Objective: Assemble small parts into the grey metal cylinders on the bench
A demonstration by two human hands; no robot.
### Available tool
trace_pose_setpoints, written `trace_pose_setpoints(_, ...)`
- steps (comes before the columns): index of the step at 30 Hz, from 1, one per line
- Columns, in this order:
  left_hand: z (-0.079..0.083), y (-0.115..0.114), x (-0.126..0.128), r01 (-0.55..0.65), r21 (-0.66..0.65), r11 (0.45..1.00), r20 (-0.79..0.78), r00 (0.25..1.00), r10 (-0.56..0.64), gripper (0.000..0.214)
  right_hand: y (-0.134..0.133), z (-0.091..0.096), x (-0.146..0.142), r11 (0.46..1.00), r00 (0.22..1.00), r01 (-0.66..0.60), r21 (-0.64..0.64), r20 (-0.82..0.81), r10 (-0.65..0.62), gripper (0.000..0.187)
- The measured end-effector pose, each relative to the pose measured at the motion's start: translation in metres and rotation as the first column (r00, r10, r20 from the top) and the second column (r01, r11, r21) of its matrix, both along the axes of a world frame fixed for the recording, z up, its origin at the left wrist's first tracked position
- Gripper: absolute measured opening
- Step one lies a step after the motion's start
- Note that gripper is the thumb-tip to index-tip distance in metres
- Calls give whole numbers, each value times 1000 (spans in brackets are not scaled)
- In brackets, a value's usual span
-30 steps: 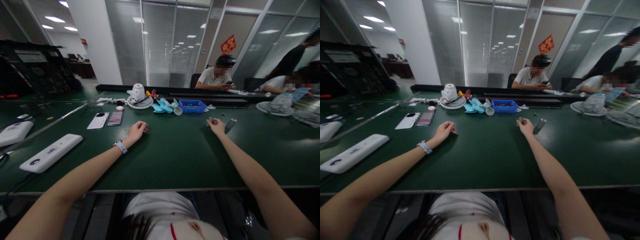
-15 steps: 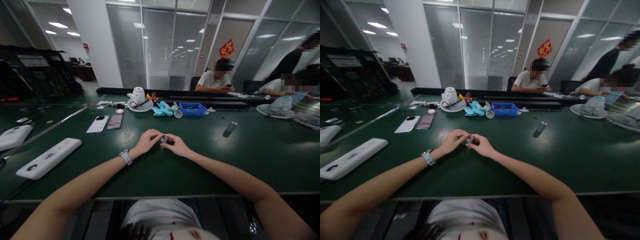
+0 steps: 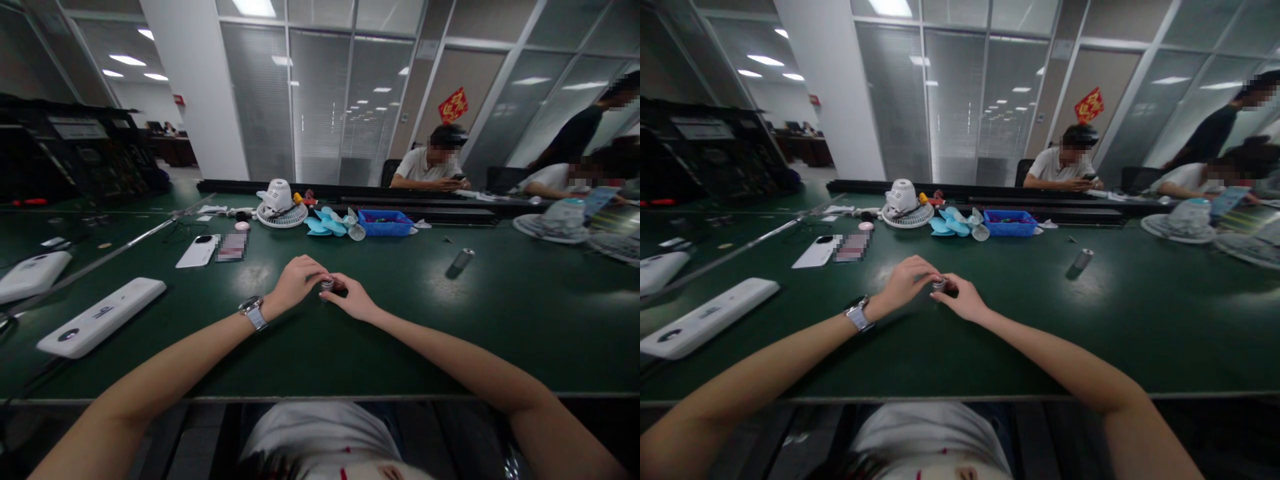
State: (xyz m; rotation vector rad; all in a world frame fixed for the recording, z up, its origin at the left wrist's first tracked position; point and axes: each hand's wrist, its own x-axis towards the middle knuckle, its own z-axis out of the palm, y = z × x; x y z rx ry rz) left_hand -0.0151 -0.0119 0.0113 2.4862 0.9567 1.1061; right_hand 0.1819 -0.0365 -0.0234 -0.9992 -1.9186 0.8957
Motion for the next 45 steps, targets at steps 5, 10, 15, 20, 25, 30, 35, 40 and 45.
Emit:
trace_pose_setpoints(5, 3, 1, -15, -172, -48, 984, 104, 979, 176, 25, 0, 2, 2, 1000, 999, -9, -28, -33, 8, 41)
trace_pose_setpoints(10, -17, 13, -35, -79, -149, 986, -76, 995, 68, 22, -4, 2, -1, 999, 1000, 3, -36, -25, -4, 40)
trace_pose_setpoints(15, -31, 16, -36, -10, -246, 969, -125, 992, -22, 25, 9, -2, 16, 999, 998, 53, 12, -19, -53, 41)
trace_pose_setpoints(20, -33, 24, -37, -67, -435, 898, 104, 987, 125, 46, 62, -3, 115, 908, 915, 403, 115, -59, -399, 46)
trace_pose_setpoints(25, -38, 43, -44, -167, -493, 854, 305, 886, 350, 55, 94, -6, 220, 478, 454, 860, 179, 160, -877, 38)
trace_pose_setpoints(30, -37, 47, -50, -239, -500, 832, 329, 837, 437, 55, 92, -12, 241, 375, 331, 917, 138, 262, -907, 45)
trace_pose_setpoints(35, -35, 43, -46, -239, -496, 835, 299, 856, 422, 53, 66, 5, 166, 271, 266, 851, 449, 76, -961, 72)
trace_pose_setpoints(40, -36, 42, -45, -242, -497, 834, 282, 864, 418, 50, 30, 9, 39, 856, 840, 197, 478, 369, -399, 49)
trace_pose_setpoints(45, -38, 40, -45, -239, -463, 854, 264, 882, 390, 51, 24, -4, -25, 954, 871, 49, 295, 456, -185, 34)
